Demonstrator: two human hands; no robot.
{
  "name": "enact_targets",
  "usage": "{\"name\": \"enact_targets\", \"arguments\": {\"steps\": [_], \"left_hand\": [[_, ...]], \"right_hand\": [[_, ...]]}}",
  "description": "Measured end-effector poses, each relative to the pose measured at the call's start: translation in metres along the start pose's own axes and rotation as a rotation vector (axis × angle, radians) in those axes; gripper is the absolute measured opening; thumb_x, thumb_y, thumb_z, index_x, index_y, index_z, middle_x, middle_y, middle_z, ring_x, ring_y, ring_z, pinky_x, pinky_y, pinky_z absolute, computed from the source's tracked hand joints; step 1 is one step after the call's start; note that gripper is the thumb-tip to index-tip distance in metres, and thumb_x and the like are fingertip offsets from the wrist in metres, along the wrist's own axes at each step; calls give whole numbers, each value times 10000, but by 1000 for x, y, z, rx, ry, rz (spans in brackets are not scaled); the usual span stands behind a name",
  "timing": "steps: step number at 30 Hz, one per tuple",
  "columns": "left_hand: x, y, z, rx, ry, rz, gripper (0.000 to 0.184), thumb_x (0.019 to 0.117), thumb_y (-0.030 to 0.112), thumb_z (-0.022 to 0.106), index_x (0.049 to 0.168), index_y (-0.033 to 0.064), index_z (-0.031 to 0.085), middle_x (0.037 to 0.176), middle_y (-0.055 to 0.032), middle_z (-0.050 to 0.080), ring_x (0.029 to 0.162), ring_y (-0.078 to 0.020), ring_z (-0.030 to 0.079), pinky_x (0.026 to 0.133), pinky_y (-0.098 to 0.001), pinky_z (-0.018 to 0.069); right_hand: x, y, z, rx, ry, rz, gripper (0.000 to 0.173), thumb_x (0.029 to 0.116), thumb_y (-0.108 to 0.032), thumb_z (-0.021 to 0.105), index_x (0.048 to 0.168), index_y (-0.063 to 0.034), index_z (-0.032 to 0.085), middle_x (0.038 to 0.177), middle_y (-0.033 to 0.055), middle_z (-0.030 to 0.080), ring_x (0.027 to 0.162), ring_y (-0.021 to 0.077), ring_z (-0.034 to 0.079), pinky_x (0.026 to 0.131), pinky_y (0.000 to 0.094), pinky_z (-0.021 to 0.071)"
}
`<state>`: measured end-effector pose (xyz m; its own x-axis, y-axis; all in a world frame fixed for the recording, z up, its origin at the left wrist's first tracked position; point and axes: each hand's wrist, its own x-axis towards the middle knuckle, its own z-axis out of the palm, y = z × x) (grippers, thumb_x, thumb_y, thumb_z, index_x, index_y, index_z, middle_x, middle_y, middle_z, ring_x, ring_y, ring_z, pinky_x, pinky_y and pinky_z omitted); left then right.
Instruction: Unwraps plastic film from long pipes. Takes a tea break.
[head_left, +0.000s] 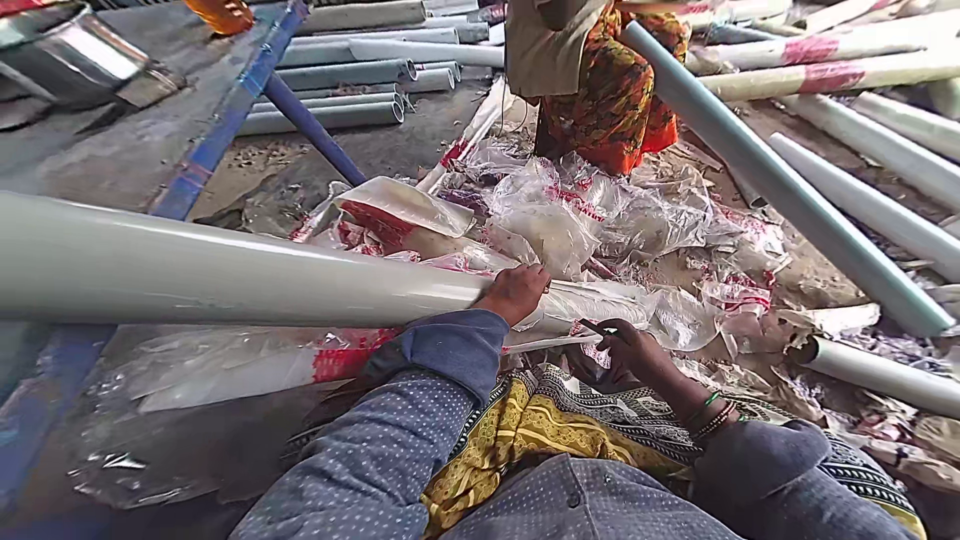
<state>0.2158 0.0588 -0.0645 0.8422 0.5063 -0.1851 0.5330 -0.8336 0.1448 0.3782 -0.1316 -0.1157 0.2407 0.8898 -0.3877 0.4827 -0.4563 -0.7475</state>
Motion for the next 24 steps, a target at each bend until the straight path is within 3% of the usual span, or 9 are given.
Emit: {"name": "enact_targets", "arguments": {"steps": [2,7,10,13,15,19,24], "left_hand": [[0,0,-4,-21,-21,-3,242,1070,148,551,1179,-18,690,1215,-211,693,1208,-397,646,955,-567,521],[1,-5,-12,-190,-16,16,367,1082,343,541,1259,64,702,1332,-165,657,1322,-347,572,1063,-556,452],[3,-6,-13,-134,-112,37,352,1067,260,564,1375,111,649,1428,-151,607,1391,-350,507,1148,-561,368],[2,-6,-16,-85,-231,2,425,980,188,629,1392,86,616,1486,-168,551,1456,-369,424,1161,-608,318],[2,-4,-20,-66,-287,-39,407,978,163,629,1369,48,619,1503,-189,526,1466,-394,402,1138,-638,332],[4,0,-22,-69,-327,-78,301,1037,147,561,1295,23,654,1404,-211,604,1353,-429,531,1055,-652,428],[0,4,-20,-18,-300,-52,303,1068,142,529,1319,3,629,1397,-218,607,1334,-428,550,1052,-627,443]], "right_hand": [[0,-1,2,-8,2,7,348,1090,-136,431,1395,-32,564,1094,121,731,922,225,699,886,441,536],[0,-5,7,15,35,16,343,1092,-136,438,1392,-29,567,1076,113,737,892,203,699,859,418,543],[0,-7,10,16,81,10,332,1086,-140,460,1375,-26,579,1043,101,744,831,186,699,810,406,554],[0,-11,11,-30,117,18,346,1087,-160,459,1388,-34,575,1016,114,744,809,227,696,796,459,550],[0,-14,10,-58,137,19,360,1091,-168,462,1409,-34,564,1005,129,737,798,247,685,790,473,542],[3,-10,12,-64,184,11,348,1080,-165,488,1397,-56,582,981,126,724,771,233,664,768,444,536],[6,-13,14,-106,180,-16,340,1078,-198,522,1368,-48,617,1126,183,715,975,308,693,913,496,525]]}}
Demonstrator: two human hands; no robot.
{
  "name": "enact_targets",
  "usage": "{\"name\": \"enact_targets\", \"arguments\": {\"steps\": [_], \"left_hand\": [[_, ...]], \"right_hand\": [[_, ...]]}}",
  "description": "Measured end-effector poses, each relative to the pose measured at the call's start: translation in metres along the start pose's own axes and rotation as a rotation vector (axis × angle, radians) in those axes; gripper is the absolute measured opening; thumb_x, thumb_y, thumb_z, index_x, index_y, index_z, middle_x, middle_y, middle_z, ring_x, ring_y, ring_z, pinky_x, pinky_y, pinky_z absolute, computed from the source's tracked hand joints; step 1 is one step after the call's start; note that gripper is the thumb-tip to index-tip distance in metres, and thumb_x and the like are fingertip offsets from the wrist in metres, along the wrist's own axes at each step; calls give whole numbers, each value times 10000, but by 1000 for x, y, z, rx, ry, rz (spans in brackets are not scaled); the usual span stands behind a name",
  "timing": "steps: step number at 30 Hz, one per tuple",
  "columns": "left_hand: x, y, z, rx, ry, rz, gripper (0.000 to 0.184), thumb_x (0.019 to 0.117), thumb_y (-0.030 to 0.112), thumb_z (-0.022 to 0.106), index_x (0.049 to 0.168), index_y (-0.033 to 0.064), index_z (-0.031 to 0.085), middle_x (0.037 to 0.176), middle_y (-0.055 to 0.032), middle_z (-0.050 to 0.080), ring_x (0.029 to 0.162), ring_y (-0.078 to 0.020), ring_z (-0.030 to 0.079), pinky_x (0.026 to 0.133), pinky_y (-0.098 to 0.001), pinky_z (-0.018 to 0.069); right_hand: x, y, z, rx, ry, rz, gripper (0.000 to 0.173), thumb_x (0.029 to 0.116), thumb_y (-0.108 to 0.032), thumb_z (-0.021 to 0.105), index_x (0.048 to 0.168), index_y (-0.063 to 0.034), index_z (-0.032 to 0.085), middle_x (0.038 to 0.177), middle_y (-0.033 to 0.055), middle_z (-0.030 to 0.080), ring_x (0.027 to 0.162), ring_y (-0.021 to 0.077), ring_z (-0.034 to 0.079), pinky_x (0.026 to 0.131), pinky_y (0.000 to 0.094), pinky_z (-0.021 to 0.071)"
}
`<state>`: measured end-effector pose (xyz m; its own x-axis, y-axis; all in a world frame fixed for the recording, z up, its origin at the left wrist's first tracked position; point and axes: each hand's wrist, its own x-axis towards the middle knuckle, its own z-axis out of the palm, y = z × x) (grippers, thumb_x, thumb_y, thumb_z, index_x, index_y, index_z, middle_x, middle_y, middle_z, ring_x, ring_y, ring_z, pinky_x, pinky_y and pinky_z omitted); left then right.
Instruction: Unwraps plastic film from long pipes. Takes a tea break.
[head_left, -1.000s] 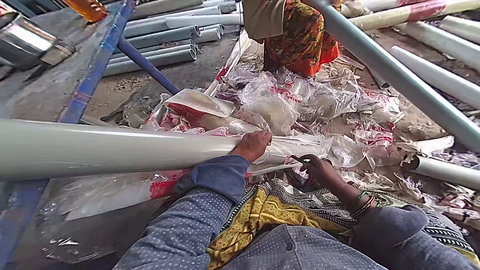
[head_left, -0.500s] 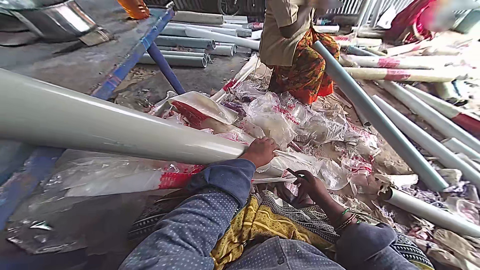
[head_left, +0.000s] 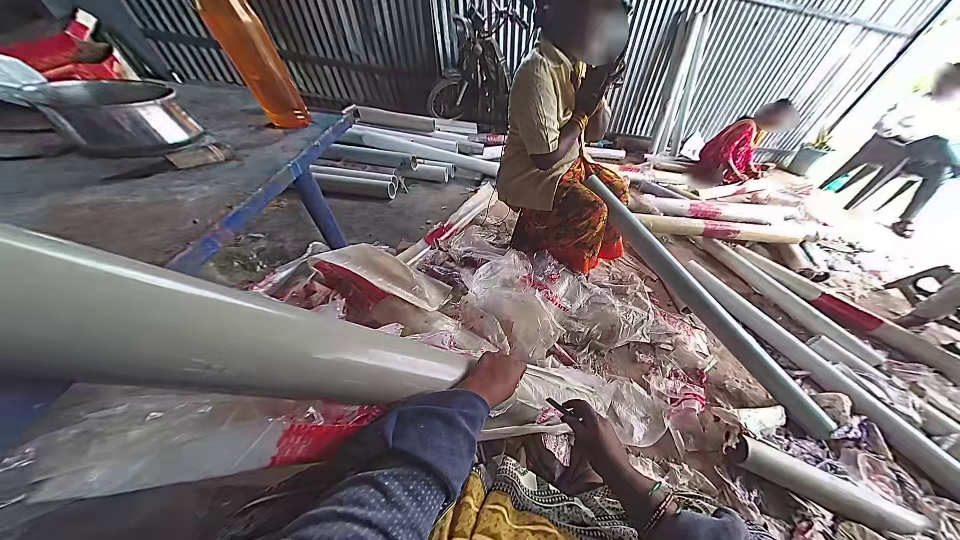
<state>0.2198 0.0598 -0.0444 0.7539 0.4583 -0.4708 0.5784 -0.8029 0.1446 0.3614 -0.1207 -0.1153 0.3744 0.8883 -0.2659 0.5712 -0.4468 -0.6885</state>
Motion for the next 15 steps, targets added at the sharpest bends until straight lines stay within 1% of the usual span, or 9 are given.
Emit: {"name": "enact_targets", "arguments": {"steps": [2,6,10,12,15], "left_hand": [[-2,3,0,36,5,5,312,1078,129,505,1339,-8,607,1391,-235,604,1315,-437,562,1038,-623,456],[-7,8,1,74,17,5,315,1088,78,456,1363,-27,570,1377,-254,602,1290,-455,574,1026,-625,459],[-10,9,3,71,31,5,335,1092,59,424,1392,-26,545,1382,-260,597,1272,-458,586,1024,-619,461],[-10,10,2,46,36,-15,344,1101,76,412,1409,-19,532,1392,-261,592,1287,-453,579,1043,-617,451],[-10,11,1,12,55,-46,357,1110,110,409,1426,-12,523,1390,-265,593,1283,-458,585,1035,-620,459]], "right_hand": [[-1,-2,1,-15,-4,-10,333,1082,-199,512,1355,-46,626,1184,195,701,1029,318,685,953,497,514],[-5,-5,3,-35,7,-33,329,1075,-183,518,1344,-33,635,1234,207,683,1057,325,680,973,484,512],[-8,-9,4,-54,3,-42,337,1072,-181,519,1357,-37,625,1224,205,686,1055,326,680,971,486,512],[-10,-10,6,-57,7,-65,334,1069,-183,523,1349,-38,633,1204,194,701,1043,318,689,965,484,519],[-13,-14,7,-60,4,-86,334,1072,-186,520,1345,-37,640,1177,179,711,1031,311,691,959,481,521]]}}
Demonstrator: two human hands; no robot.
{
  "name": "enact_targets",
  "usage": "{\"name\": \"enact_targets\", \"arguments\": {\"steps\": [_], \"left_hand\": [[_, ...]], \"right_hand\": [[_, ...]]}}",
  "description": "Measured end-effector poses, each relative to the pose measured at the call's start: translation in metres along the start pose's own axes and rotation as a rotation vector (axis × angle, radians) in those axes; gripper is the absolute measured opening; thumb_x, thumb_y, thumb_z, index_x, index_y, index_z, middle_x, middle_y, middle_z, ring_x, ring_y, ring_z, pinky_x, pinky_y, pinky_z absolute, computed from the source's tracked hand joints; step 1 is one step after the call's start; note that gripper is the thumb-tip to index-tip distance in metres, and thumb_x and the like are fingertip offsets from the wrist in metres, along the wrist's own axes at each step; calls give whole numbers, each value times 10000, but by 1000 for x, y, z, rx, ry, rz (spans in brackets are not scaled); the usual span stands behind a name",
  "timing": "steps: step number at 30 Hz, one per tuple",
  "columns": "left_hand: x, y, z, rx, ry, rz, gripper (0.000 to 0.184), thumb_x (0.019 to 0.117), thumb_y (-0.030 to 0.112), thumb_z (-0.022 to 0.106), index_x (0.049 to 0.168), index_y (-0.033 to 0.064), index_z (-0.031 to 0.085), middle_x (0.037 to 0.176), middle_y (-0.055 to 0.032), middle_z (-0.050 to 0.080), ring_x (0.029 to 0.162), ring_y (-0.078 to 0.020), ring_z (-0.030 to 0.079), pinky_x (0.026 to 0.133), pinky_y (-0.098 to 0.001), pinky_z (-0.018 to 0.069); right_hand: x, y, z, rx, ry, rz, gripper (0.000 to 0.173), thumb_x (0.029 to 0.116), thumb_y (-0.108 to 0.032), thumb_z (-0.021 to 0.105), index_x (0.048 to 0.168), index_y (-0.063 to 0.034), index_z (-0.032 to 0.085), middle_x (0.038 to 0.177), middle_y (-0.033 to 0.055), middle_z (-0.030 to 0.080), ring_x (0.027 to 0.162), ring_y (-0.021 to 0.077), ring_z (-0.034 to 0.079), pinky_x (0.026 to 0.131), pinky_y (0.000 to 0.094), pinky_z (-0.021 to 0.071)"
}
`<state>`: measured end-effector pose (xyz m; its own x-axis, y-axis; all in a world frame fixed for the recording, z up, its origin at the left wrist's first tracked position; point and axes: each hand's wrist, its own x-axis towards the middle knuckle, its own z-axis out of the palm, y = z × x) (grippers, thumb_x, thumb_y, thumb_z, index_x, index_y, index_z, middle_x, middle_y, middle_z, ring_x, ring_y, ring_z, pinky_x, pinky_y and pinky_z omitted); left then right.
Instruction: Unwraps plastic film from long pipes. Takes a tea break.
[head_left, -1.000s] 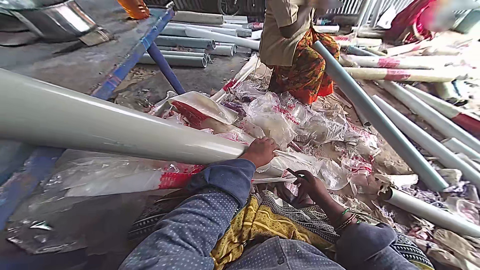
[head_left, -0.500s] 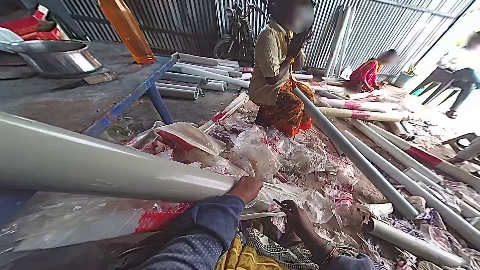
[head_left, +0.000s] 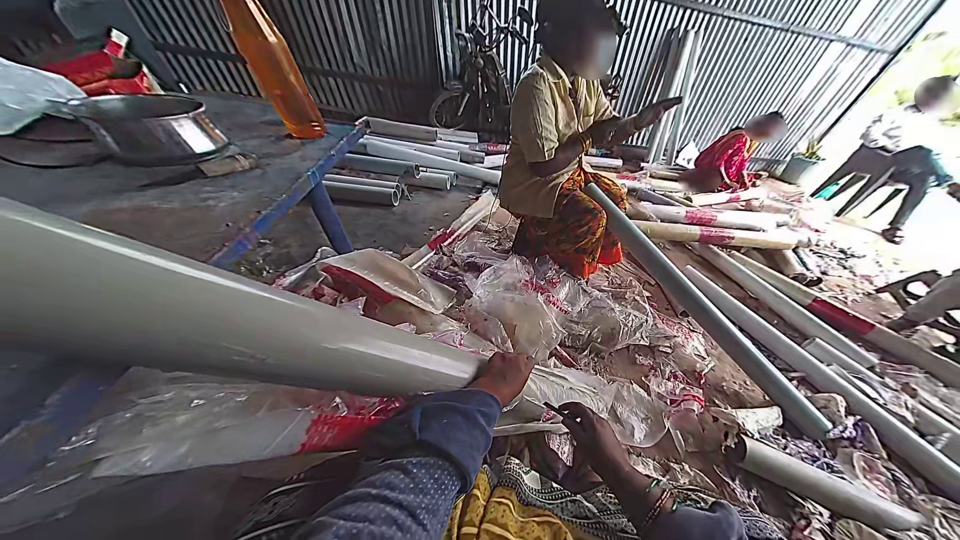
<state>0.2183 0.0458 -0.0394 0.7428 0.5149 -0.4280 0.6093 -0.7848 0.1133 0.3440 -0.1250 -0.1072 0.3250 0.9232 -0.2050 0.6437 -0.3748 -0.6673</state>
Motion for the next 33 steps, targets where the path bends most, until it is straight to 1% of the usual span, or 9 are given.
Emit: {"name": "enact_targets", "arguments": {"steps": [6,8,14,19,22,24,28,31,33], "left_hand": [[-3,-3,0,-72,31,8,343,1103,96,418,1400,-16,547,1363,-286,601,1275,-478,585,1036,-645,448],[0,-6,3,-93,53,33,346,1097,84,424,1402,-13,556,1348,-294,607,1257,-485,593,1021,-650,454],[7,-12,9,-110,76,52,326,1089,92,452,1368,28,608,1306,-238,652,1226,-436,629,981,-622,494],[8,-13,11,-117,95,64,302,1092,122,466,1325,21,629,1281,-235,664,1212,-432,637,967,-610,504],[6,-14,10,-130,88,62,293,1087,107,466,1312,8,627,1274,-240,662,1207,-438,637,954,-618,508],[4,-13,8,-165,85,59,303,1089,101,463,1326,-11,614,1287,-262,650,1216,-459,625,959,-637,492],[2,-14,7,-171,95,71,331,1090,100,457,1374,-16,584,1337,-279,621,1257,-475,597,1003,-648,466],[1,-11,5,-141,86,58,344,1091,126,468,1396,10,578,1344,-277,621,1256,-485,596,1026,-655,451],[0,-8,2,-108,70,41,356,1098,147,462,1412,23,574,1364,-265,617,1268,-467,593,1037,-641,447]], "right_hand": [[-3,-7,6,-73,-6,25,344,1086,-215,489,1352,-69,649,1189,172,714,1044,316,695,957,511,516],[-3,-7,8,-103,3,25,332,1082,-192,488,1340,-73,660,1186,158,722,1049,305,703,954,505,523],[-1,-14,10,-200,31,32,322,1082,-189,492,1330,-91,673,1246,154,706,1102,325,692,962,538,514],[4,-23,12,-269,129,-116,316,1077,-174,495,1297,-63,693,1206,169,723,1093,347,705,935,538,535],[12,-30,16,-316,210,-250,297,1054,-131,516,1251,-40,718,1155,187,739,1063,376,719,890,543,558],[17,-37,17,-341,222,-285,297,1052,-114,514,1251,-46,724,1162,186,738,1078,385,712,889,549,555],[26,-35,26,-362,255,-371,287,1037,-87,527,1224,-57,742,1131,185,746,1051,394,718,851,548,570],[28,-24,30,-343,300,-412,270,1013,-61,550,1184,-66,758,1094,178,752,1008,378,734,817,530,591],[28,-23,27,-323,260,-382,285,1016,-49,547,1212,-77,753,1119,179,747,1034,378,726,839,535,582]]}}
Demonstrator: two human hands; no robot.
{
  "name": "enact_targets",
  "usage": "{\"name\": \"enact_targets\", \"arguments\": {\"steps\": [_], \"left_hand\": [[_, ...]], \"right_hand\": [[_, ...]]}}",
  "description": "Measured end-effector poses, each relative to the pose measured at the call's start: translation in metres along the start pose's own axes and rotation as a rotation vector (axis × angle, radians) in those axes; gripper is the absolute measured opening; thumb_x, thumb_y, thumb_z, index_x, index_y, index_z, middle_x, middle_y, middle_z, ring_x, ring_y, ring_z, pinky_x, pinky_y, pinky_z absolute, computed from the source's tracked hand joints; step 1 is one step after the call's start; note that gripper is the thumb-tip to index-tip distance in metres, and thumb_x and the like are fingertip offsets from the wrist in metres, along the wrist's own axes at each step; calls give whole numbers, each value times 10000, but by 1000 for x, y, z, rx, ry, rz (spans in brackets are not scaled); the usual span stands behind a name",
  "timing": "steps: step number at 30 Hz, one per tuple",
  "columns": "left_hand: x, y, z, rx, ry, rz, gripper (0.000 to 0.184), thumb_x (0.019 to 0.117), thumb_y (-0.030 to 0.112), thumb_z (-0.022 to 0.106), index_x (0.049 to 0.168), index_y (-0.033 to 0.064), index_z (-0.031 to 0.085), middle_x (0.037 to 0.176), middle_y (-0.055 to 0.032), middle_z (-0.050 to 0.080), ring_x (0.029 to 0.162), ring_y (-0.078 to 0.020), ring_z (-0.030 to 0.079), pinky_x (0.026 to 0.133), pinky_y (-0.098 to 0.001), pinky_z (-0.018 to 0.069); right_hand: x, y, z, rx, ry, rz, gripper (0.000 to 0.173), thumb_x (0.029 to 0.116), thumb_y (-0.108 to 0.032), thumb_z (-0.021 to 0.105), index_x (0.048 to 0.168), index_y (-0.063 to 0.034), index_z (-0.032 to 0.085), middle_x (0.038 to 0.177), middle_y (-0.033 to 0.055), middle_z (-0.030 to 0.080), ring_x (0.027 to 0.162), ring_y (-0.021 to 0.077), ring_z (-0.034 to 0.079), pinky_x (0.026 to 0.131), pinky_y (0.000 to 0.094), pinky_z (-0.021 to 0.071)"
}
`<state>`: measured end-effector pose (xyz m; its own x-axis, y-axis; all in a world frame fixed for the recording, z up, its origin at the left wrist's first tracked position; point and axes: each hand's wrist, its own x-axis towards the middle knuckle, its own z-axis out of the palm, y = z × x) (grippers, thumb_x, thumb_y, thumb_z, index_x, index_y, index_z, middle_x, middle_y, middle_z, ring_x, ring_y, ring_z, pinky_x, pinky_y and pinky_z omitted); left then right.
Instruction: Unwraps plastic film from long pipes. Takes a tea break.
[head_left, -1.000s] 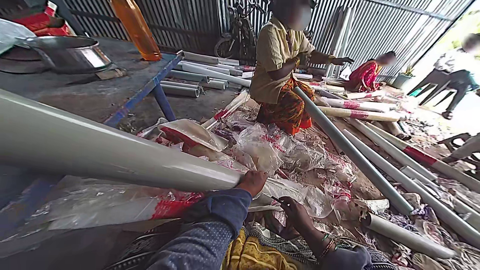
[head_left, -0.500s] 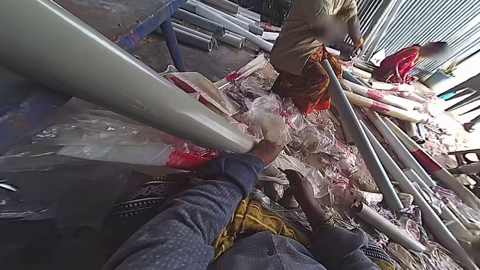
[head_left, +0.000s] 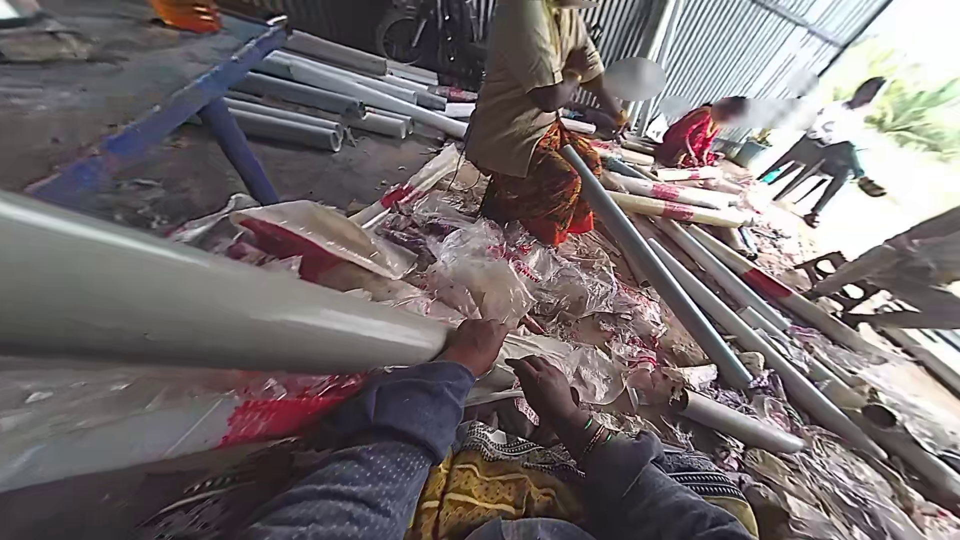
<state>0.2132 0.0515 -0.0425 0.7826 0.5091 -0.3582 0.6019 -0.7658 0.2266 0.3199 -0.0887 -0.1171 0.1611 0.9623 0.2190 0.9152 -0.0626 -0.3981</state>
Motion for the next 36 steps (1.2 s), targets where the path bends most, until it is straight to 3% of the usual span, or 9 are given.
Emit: {"name": "enact_targets", "arguments": {"steps": [8,14,17,19,23,25,29,33,36], "left_hand": [[3,5,3,79,18,-45,330,1101,192,475,1345,24,621,1343,-231,645,1255,-428,619,1030,-604,467],[3,-2,9,25,28,-19,329,1101,173,466,1337,4,622,1323,-246,647,1250,-446,613,1034,-622,456],[6,-6,13,4,55,-9,282,1082,146,494,1267,14,662,1254,-218,683,1191,-418,650,974,-605,499],[9,-6,10,-10,52,-8,266,1072,119,502,1254,20,668,1261,-209,682,1198,-416,647,972,-611,499],[13,-9,15,-13,53,-5,291,1059,100,520,1308,51,662,1280,-202,678,1204,-416,641,982,-611,491],[13,-7,14,-10,65,1,279,1060,102,522,1291,40,668,1261,-210,682,1185,-420,648,959,-614,498],[10,-8,15,-5,74,10,271,1066,113,520,1276,25,667,1247,-209,687,1188,-410,649,956,-599,502],[7,-7,8,-23,52,24,279,1073,96,501,1287,-5,648,1264,-231,672,1214,-422,628,974,-593,489],[8,-9,14,-39,122,36,248,1062,89,520,1212,-18,685,1194,-230,699,1154,-414,660,934,-572,505]], "right_hand": [[-2,14,3,-74,-76,-75,402,977,50,535,1304,-97,716,1132,187,736,1060,386,710,831,521,574],[-9,28,11,-80,-100,-122,375,956,50,567,1265,-75,739,1151,230,725,1042,434,706,862,562,569],[-17,50,10,-118,-163,59,370,998,29,502,1273,-63,732,1188,227,720,1096,424,697,911,574,550],[-23,60,4,-115,-114,174,342,1027,-25,497,1267,-73,736,1175,209,732,1074,405,713,903,569,558],[-19,32,-7,7,-68,307,344,1070,-142,486,1344,-66,679,1189,193,728,1082,379,709,940,544,538],[-17,19,-8,75,-44,257,329,1068,-160,503,1318,-26,670,1159,194,737,1071,372,714,934,544,539],[-10,10,-7,27,44,31,247,1023,-158,580,1122,-12,751,1015,169,769,958,368,748,820,547,579],[13,-1,-34,-61,-97,-48,216,1010,-131,605,1127,-47,765,1102,174,753,1037,387,720,883,562,552],[31,-9,-44,-134,-170,-111,202,1003,-123,612,1105,-53,771,1111,183,740,1033,385,717,867,559,556]]}}
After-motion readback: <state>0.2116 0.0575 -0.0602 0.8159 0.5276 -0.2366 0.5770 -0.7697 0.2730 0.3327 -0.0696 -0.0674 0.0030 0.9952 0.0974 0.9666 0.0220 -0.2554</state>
